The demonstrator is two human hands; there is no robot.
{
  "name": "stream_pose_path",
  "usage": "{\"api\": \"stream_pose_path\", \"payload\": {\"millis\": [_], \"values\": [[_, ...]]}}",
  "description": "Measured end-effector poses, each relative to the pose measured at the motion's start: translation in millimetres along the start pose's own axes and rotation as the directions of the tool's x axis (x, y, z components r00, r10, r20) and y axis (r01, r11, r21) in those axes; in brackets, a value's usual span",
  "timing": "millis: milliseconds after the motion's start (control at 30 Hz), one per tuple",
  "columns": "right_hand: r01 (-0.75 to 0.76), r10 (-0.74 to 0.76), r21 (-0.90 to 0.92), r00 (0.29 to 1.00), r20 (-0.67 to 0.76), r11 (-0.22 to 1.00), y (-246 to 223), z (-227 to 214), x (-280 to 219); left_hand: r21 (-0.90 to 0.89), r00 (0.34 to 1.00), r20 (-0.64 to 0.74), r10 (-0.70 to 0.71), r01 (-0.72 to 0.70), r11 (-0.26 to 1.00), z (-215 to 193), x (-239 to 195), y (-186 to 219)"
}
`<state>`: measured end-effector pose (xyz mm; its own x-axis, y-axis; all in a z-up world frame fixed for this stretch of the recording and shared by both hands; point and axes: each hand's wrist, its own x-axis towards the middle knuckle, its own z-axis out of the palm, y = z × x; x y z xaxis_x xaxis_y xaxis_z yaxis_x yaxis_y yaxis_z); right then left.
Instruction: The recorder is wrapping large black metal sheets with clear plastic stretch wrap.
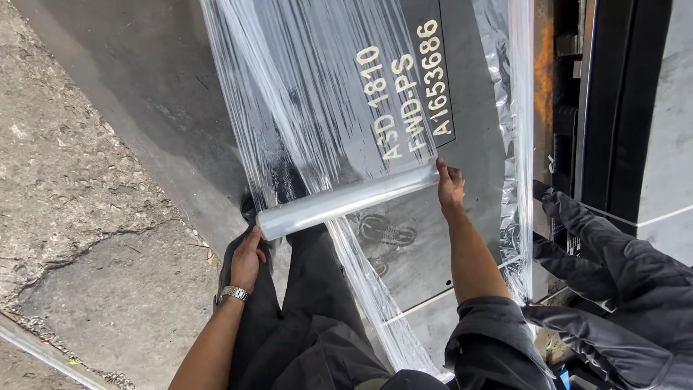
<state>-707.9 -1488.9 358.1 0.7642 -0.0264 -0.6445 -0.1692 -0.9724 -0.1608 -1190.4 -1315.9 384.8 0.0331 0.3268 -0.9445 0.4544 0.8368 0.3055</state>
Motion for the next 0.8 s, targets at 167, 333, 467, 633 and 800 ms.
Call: {"api": "stream_pose_path", "payload": {"millis": [167,333,467,633,800], "values": [[-0.05,0.051,0.017,0.999,-0.017,0.999,92.1,-5.6,-24.9,0.032,0.998,0.039,-0.041,0.04,0.999,9.0,-16.5,-87.3],[-0.037,0.037,0.049,0.999,-0.002,0.998,182.0,-7.2,-43.0,0.005,0.998,0.062,-0.008,0.008,1.0,16.7,-40.1,-179.0],[-0.068,0.068,-0.021,0.998,-0.006,0.997,232.0,-19.9,-66.9,0.006,0.998,0.056,-0.021,0.02,1.0,31.9,-78.0,-249.3],[0.003,-0.005,-0.048,0.999,-0.045,0.999,315.8,-41.5,-62.5,-0.075,0.998,0.059,0.013,-0.009,0.997,65.2,-114.6,-314.8],[-0.023,0.024,0.023,0.999,-0.028,0.999,390.1,-66.3,-68.5,-0.045,0.99,0.066,0.123,-0.121,0.992,107.7,-144.2,-390.6]]}}
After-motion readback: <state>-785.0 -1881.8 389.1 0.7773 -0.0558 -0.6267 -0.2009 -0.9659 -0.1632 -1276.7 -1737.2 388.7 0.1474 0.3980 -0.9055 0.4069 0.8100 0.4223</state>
